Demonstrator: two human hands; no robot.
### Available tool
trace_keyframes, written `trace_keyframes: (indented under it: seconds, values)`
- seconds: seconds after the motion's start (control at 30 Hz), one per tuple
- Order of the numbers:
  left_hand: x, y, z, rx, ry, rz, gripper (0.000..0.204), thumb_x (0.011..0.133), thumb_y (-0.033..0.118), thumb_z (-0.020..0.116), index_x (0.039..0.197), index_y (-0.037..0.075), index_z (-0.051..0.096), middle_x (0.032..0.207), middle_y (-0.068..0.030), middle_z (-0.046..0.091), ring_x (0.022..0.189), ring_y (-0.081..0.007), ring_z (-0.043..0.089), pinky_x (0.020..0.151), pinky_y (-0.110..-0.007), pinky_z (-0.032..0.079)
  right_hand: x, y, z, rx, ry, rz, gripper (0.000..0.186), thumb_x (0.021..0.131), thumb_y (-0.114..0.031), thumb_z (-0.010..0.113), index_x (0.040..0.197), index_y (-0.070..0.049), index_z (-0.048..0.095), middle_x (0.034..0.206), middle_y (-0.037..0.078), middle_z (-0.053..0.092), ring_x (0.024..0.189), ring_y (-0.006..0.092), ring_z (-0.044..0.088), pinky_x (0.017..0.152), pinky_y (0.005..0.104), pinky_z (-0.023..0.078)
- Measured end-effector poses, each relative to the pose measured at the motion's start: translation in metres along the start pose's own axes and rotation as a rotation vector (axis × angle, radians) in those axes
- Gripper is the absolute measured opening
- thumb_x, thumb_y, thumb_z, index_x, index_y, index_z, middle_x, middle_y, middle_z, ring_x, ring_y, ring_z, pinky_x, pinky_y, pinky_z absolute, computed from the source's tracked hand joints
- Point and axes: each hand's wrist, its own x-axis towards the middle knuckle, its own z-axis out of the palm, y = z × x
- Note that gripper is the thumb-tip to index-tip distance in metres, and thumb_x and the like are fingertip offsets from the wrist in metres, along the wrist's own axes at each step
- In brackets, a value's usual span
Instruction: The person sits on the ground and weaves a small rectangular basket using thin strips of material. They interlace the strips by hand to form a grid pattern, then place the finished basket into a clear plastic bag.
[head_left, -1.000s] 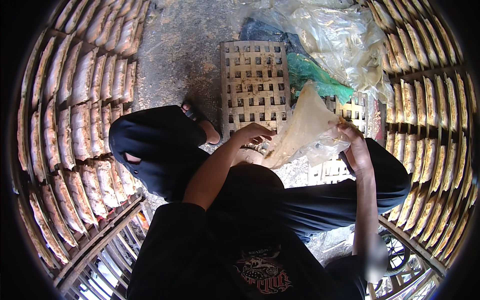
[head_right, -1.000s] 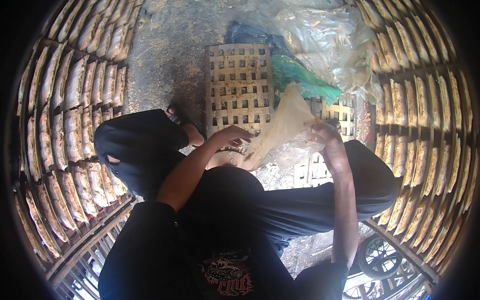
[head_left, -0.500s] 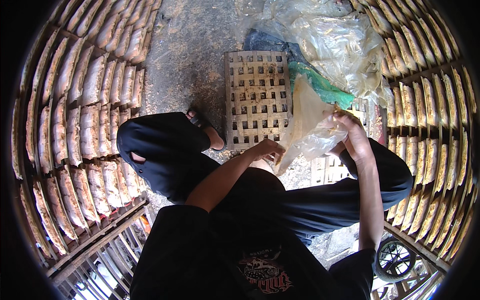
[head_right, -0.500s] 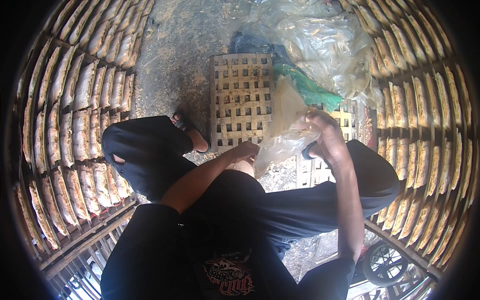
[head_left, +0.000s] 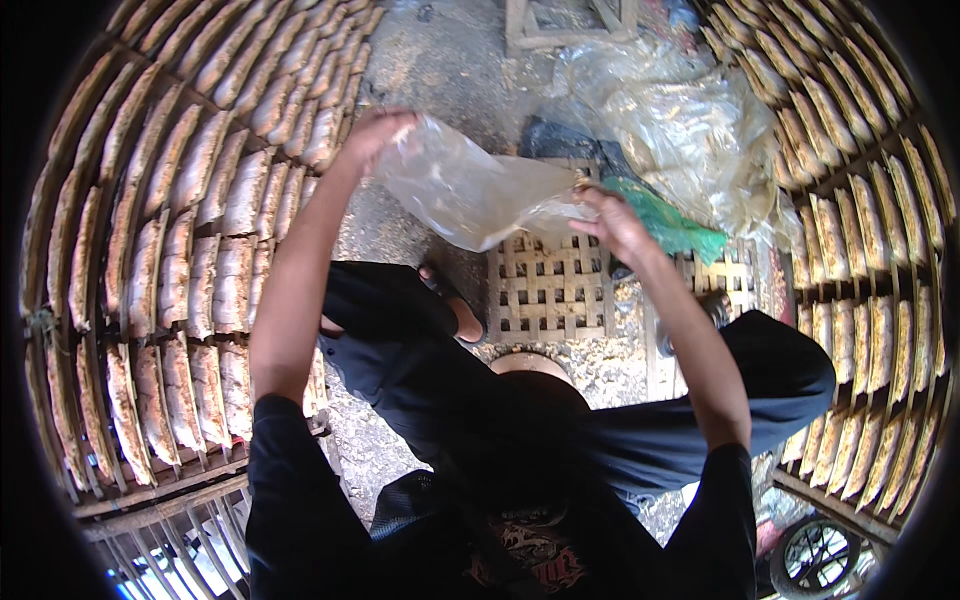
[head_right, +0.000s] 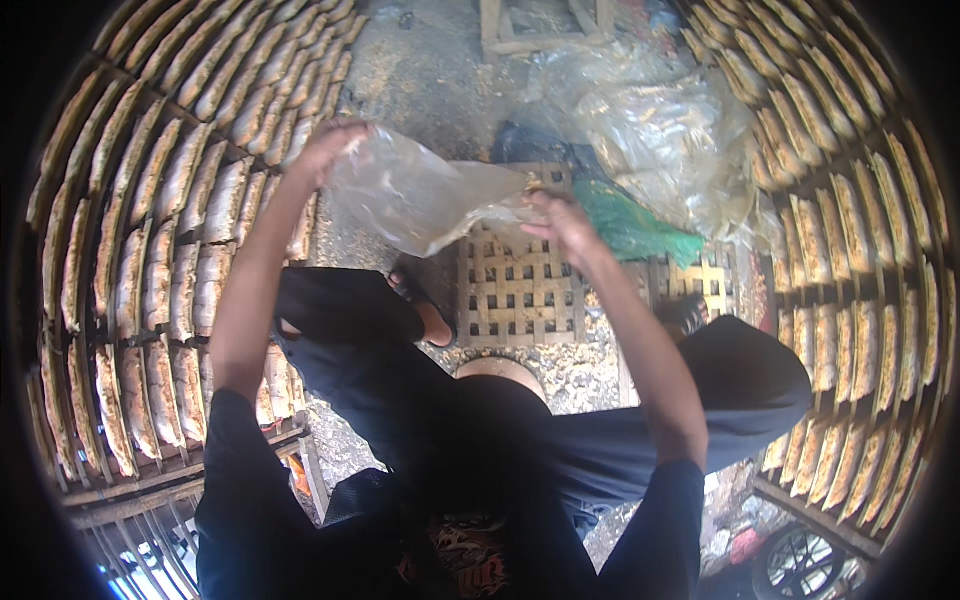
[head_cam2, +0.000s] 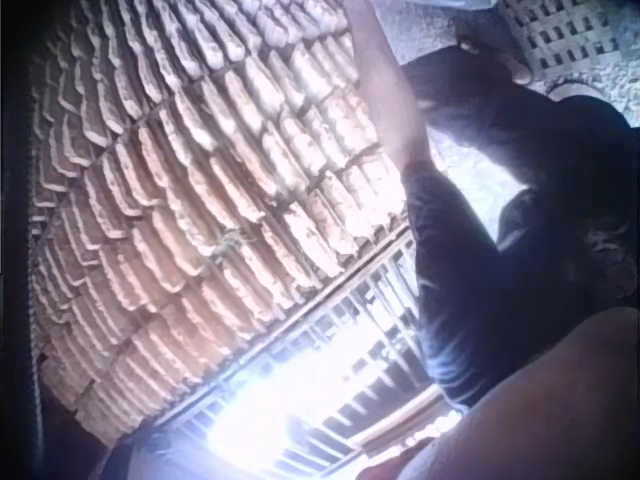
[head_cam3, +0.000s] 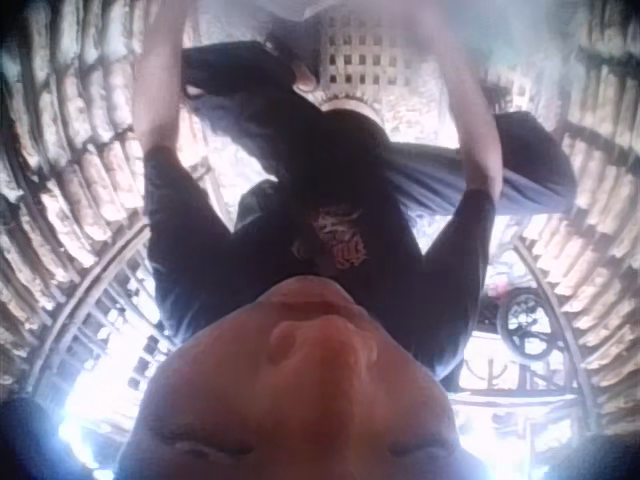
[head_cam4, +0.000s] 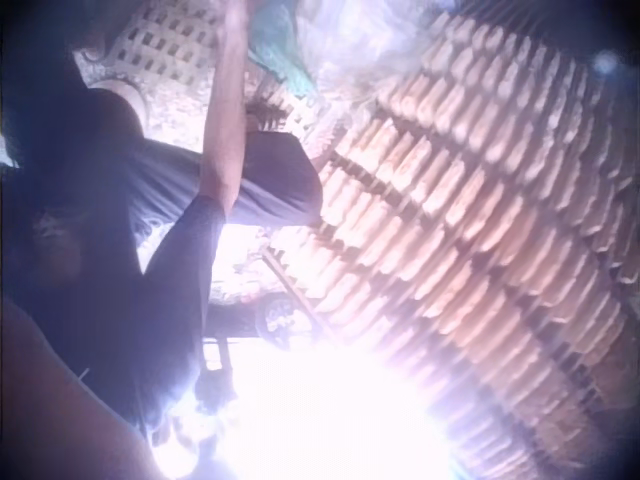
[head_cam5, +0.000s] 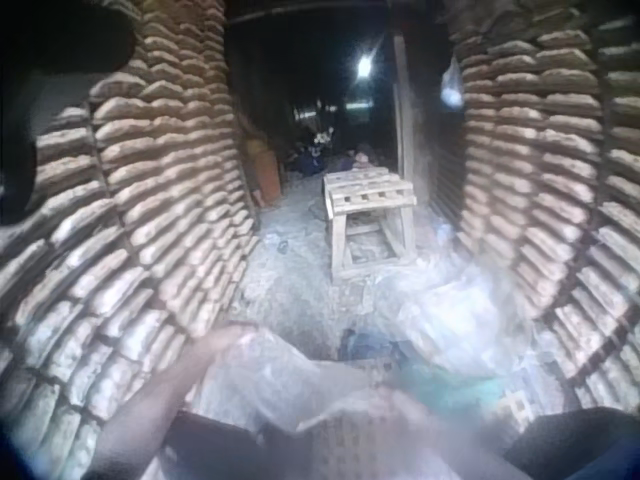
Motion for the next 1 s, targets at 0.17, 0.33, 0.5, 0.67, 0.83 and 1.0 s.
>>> trace_keyframes:
  seconds: [0.17,0.33,0.5,0.67,0.83,1.0]
  values:
    - [0.0,0.054,-0.011,0.347,0.064,0.239,0.029,0.087,0.019,0.073,0.112,0.005,0.071,0.103,-0.0115,0.072,0.087,-0.0194,0.069,0.081,-0.031,0.059,0.022,0.032,0.056,-0.153,-0.087,0.233,0.055,0.105,-0.035,0.044,0.146,0.002,0.037,0.147,0.022,0.041,0.128,0.0317,0.05,0.109,0.0366,0.047]
    - [0.005,0.004,0.093,0.435,-0.06,0.172,0.02,0.086,0.01,0.073,0.106,0.006,0.074,0.11,-0.0131,0.072,0.094,-0.0207,0.07,0.088,-0.034,0.058,0.006,0.065,0.015,-0.378,0.011,0.377,0.058,0.104,-0.041,0.046,0.149,-0.005,0.037,0.142,0.016,0.049,0.124,0.0289,0.053,0.107,0.0401,0.045]
    - [0.004,-0.098,0.206,0.619,-0.218,0.129,0.017,0.08,0.011,0.072,0.097,0.011,0.077,0.094,-0.0117,0.075,0.081,-0.0215,0.073,0.077,-0.035,0.058,-0.041,0.096,-0.08,-0.161,0.11,0.384,0.064,0.098,-0.049,0.053,0.143,-0.004,0.044,0.137,0.015,0.052,0.114,0.0312,0.058,0.101,0.0421,0.046]
    - [-0.043,-0.177,0.3,0.697,-0.331,0.133,0.014,0.075,0.014,0.071,0.087,0.009,0.077,0.085,-0.0154,0.074,0.086,-0.0302,0.073,0.077,-0.042,0.058,-0.066,0.111,-0.104,0.06,0.246,0.522,0.073,0.091,-0.06,0.06,0.136,-0.003,0.049,0.133,0.015,0.055,0.111,0.0311,0.058,0.098,0.0426,0.047]
    - [-0.095,-0.201,0.34,0.55,-0.345,0.188,0.013,0.072,0.012,0.069,0.081,0.006,0.076,0.081,-0.0181,0.072,0.08,-0.0335,0.072,0.074,-0.044,0.058,-0.057,0.147,-0.107,0.165,0.117,0.644,0.075,0.086,-0.062,0.065,0.129,-0.002,0.05,0.121,0.011,0.057,0.108,0.0252,0.057,0.095,0.0417,0.047]
    - [-0.117,-0.222,0.335,0.351,-0.298,0.192,0.022,0.079,0.025,0.068,0.08,0.004,0.075,0.077,-0.0163,0.072,0.072,-0.0272,0.072,0.066,-0.04,0.056,-0.051,0.186,-0.115,0.173,0.115,0.497,0.041,0.089,-0.033,0.071,0.117,-0.006,0.059,0.106,0.007,0.061,0.09,0.0187,0.059,0.081,0.0352,0.051]
